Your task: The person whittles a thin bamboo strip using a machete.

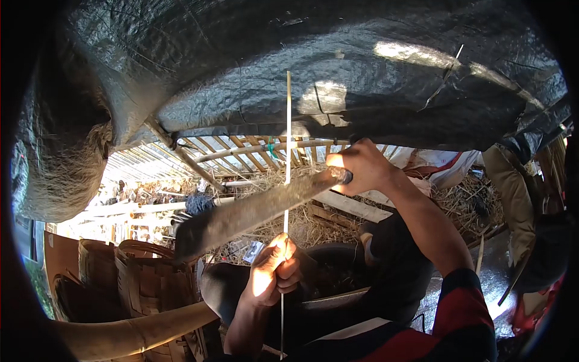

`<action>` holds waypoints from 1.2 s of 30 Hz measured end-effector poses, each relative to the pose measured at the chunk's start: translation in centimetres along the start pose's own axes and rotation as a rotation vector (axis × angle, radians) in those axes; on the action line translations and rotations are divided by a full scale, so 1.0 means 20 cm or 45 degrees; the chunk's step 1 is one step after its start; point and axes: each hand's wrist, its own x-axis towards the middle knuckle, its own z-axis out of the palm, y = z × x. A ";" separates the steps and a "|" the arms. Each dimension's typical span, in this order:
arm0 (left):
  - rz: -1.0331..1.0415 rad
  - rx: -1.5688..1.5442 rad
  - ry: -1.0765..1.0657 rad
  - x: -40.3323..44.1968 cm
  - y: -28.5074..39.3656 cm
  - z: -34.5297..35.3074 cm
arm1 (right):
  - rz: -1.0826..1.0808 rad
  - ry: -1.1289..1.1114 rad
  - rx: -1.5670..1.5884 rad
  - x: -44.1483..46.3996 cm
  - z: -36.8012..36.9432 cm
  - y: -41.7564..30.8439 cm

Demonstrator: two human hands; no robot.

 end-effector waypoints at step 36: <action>-0.025 0.135 0.155 -0.01 0.05 0.05 | 0.071 -0.106 0.103 0.02 -0.04 0.14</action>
